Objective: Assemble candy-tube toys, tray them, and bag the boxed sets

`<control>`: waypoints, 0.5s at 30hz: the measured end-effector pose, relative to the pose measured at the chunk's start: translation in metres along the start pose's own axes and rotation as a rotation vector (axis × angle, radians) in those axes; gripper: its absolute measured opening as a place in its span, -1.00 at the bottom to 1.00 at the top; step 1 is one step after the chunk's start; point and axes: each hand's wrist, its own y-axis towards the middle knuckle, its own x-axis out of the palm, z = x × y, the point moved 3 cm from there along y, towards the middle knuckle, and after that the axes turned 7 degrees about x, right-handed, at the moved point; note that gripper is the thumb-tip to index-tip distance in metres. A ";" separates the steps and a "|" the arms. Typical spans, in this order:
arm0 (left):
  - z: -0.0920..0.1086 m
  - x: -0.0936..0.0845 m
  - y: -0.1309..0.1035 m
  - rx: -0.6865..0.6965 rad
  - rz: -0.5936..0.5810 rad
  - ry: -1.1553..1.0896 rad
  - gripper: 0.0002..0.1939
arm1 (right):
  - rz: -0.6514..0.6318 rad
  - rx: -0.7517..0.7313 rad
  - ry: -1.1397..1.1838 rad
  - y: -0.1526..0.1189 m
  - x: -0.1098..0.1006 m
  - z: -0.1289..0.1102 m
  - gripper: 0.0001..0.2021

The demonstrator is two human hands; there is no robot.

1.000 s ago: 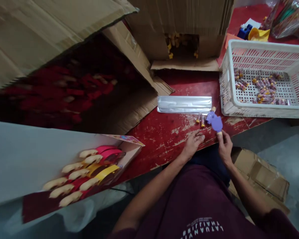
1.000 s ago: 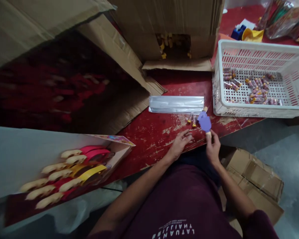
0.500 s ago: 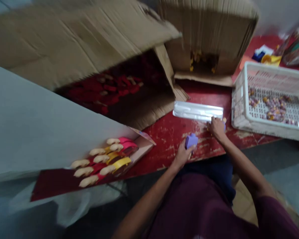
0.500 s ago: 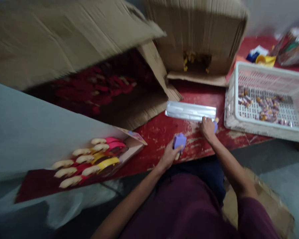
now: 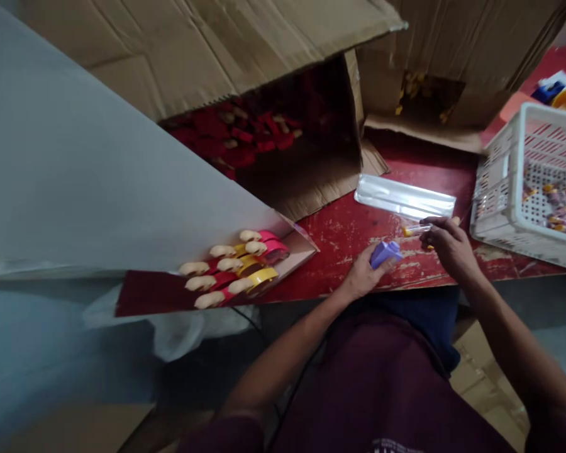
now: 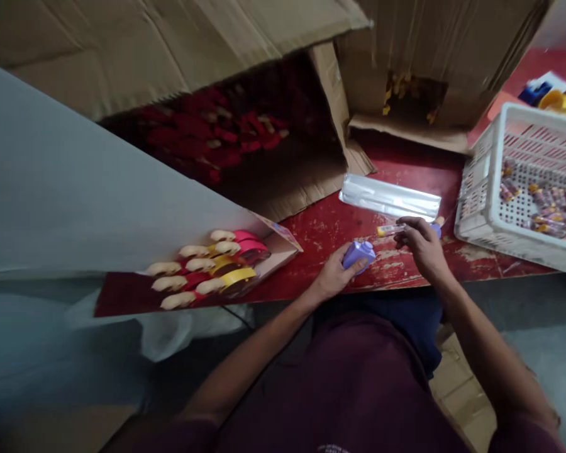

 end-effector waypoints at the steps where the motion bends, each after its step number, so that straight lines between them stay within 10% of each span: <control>1: 0.004 -0.001 -0.001 0.013 -0.028 0.022 -0.44 | -0.022 -0.020 0.081 -0.011 -0.002 -0.007 -0.72; 15: 0.038 -0.002 -0.028 0.078 -0.221 0.206 -0.56 | -0.265 -0.275 -0.336 -0.067 -0.010 -0.037 -0.65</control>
